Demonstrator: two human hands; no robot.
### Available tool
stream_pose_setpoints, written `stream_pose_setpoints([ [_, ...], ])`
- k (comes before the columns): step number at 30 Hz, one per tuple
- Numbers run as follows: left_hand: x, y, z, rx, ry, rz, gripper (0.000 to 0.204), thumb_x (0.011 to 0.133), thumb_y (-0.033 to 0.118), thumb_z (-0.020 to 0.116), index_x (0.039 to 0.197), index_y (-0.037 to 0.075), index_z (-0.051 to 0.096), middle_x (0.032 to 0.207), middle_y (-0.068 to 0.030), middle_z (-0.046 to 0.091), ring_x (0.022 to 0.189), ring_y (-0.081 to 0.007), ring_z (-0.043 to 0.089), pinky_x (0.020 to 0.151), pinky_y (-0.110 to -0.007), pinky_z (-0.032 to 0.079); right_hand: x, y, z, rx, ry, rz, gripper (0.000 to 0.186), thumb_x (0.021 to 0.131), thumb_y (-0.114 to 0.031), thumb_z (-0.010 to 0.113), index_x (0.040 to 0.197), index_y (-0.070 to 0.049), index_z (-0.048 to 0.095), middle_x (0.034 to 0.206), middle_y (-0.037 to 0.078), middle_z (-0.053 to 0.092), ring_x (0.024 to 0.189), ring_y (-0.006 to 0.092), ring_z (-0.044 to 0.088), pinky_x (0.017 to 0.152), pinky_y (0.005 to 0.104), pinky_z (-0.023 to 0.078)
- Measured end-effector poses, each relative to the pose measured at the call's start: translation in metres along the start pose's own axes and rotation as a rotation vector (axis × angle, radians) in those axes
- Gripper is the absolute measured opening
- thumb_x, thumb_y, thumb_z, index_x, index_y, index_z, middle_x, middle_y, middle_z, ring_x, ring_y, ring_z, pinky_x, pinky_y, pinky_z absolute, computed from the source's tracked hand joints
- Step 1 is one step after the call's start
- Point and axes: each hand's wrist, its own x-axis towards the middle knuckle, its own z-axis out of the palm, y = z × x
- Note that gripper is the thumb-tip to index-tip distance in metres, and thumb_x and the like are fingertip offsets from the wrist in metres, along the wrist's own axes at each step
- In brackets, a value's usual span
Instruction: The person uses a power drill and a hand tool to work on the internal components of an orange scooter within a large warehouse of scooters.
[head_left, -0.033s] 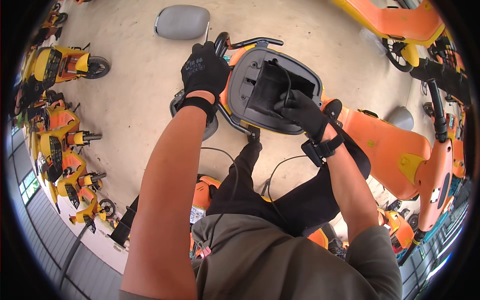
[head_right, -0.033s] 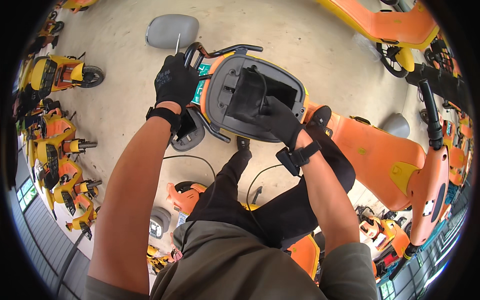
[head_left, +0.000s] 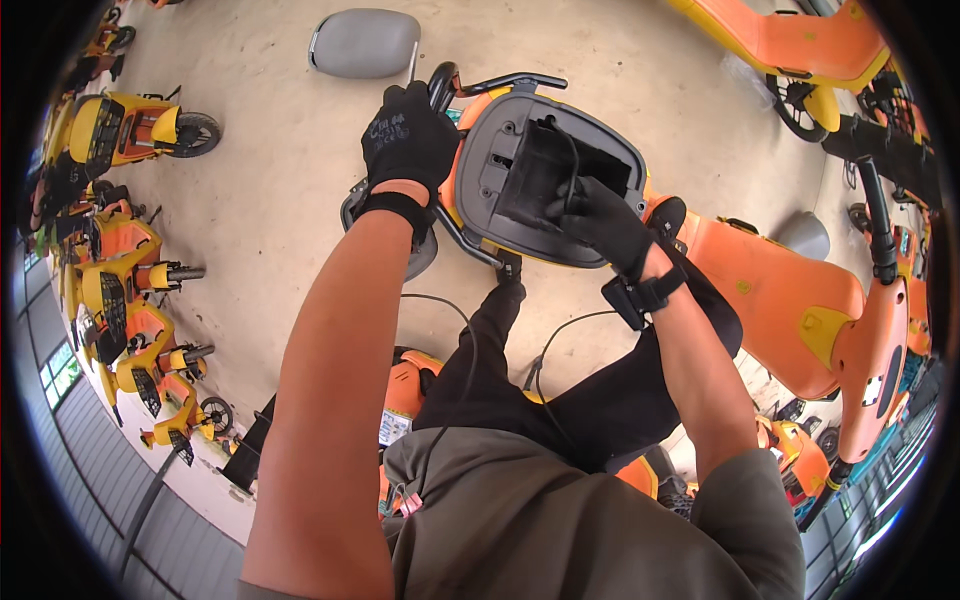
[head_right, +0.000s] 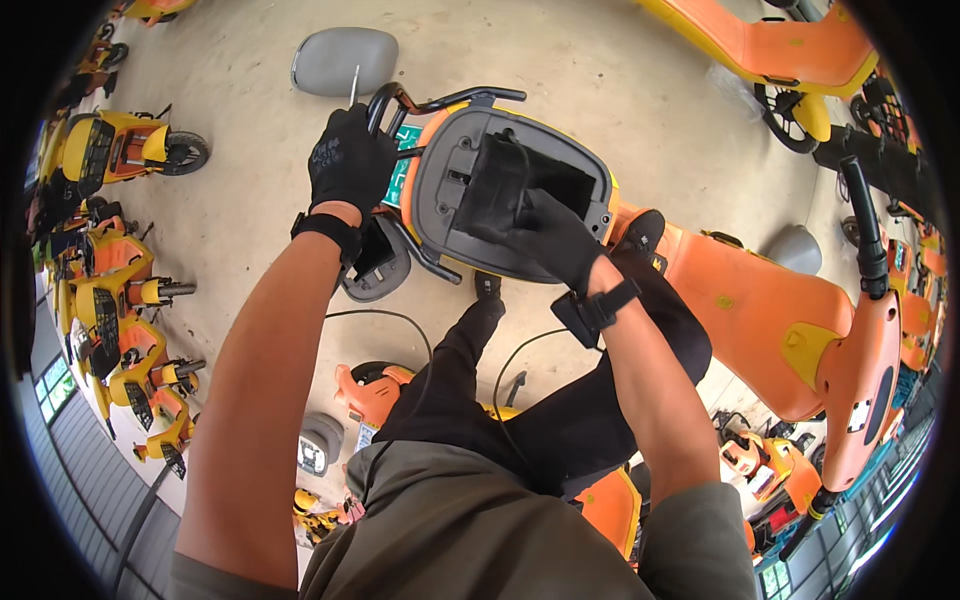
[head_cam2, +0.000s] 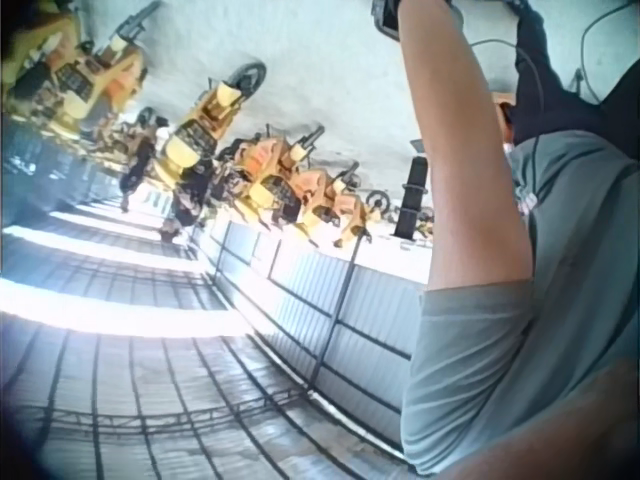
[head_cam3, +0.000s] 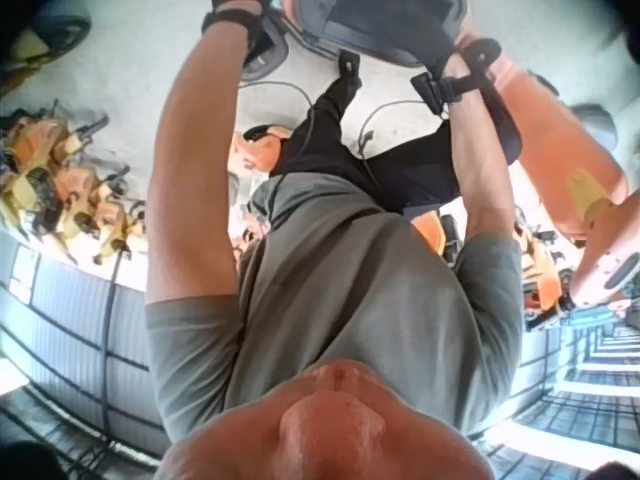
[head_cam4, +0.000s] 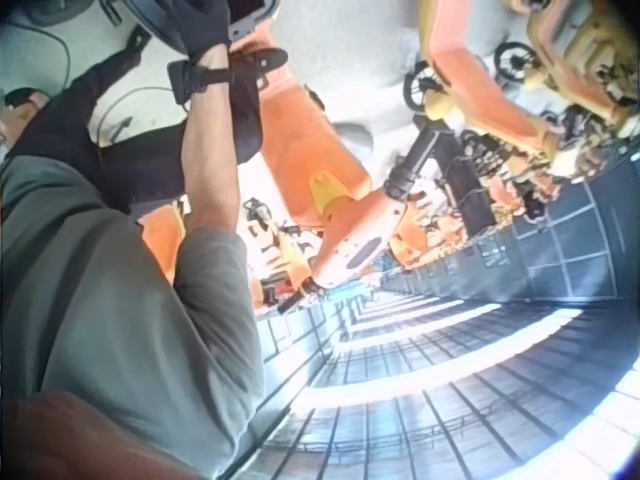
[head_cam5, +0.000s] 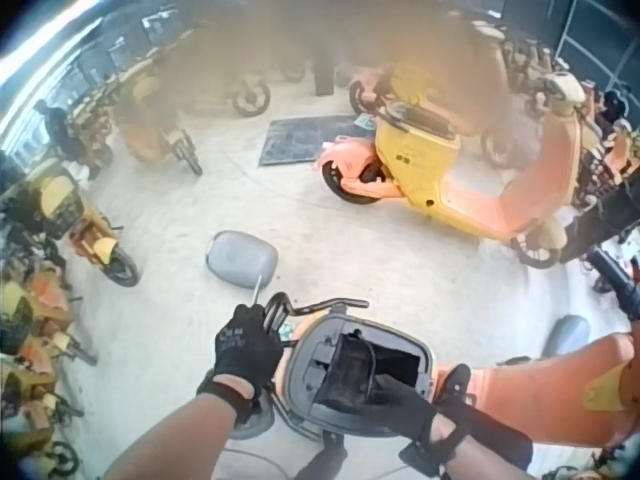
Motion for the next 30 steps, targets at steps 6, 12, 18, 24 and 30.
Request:
stream_pose_setpoints([
  [6, 0.001, 0.001, -0.004, -0.027, -0.023, -0.033, 0.02, 0.078, 0.022, 0.061, 0.089, 0.005, 0.06, 0.092, -0.0179, 0.058, 0.086, -0.0378, 0.061, 0.075, -0.046, 0.048, 0.008, -0.008, 0.002, -0.47, 0.054, -0.049, 0.025, 0.081, -0.001, 0.06, 0.104, -0.005, 0.05, 0.085, 0.003, 0.052, 0.084, 0.0087, 0.053, 0.071, 0.0265, 0.047],
  [12, 0.002, 0.003, -0.002, 0.009, -0.019, -0.032, 0.019, 0.079, 0.021, 0.059, 0.089, 0.004, 0.06, 0.09, -0.0179, 0.058, 0.083, -0.038, 0.06, 0.074, -0.046, 0.048, 0.006, -0.003, 0.004, 0.287, 0.009, 0.05, 0.022, 0.087, -0.007, 0.061, 0.106, -0.003, 0.05, 0.085, 0.004, 0.059, 0.068, 0.0109, 0.055, 0.06, 0.0236, 0.049],
  [18, 0.002, 0.002, -0.003, 0.043, -0.074, -0.041, 0.018, 0.08, 0.019, 0.058, 0.093, 0.007, 0.058, 0.096, -0.0167, 0.057, 0.087, -0.0369, 0.061, 0.075, -0.046, 0.049, -0.004, 0.018, 0.01, 0.528, 0.223, 0.34, 0.008, 0.09, -0.008, 0.056, 0.096, -0.002, 0.055, 0.09, 0.01, 0.065, 0.08, 0.0155, 0.064, 0.062, 0.0248, 0.053],
  [24, 0.0, 0.001, -0.001, -0.009, -0.011, -0.035, 0.018, 0.078, 0.019, 0.06, 0.088, 0.004, 0.059, 0.088, -0.018, 0.058, 0.083, -0.0379, 0.061, 0.073, -0.046, 0.048, -0.002, 0.076, 0.004, -0.094, 0.204, 0.291, 0.029, 0.087, -0.028, 0.06, 0.096, -0.001, 0.054, 0.086, 0.016, 0.064, 0.081, 0.0272, 0.064, 0.072, 0.0372, 0.05],
  [30, 0.0, 0.002, -0.003, 0.008, -0.01, -0.035, 0.018, 0.079, 0.019, 0.06, 0.089, 0.004, 0.06, 0.091, -0.0179, 0.058, 0.084, -0.0372, 0.061, 0.074, -0.046, 0.048, -0.015, 0.03, 0.009, -0.93, 0.226, 0.016, 0.015, 0.083, -0.011, 0.058, 0.096, -0.005, 0.051, 0.093, 0.021, 0.059, 0.09, 0.0411, 0.057, 0.078, 0.0445, 0.046],
])
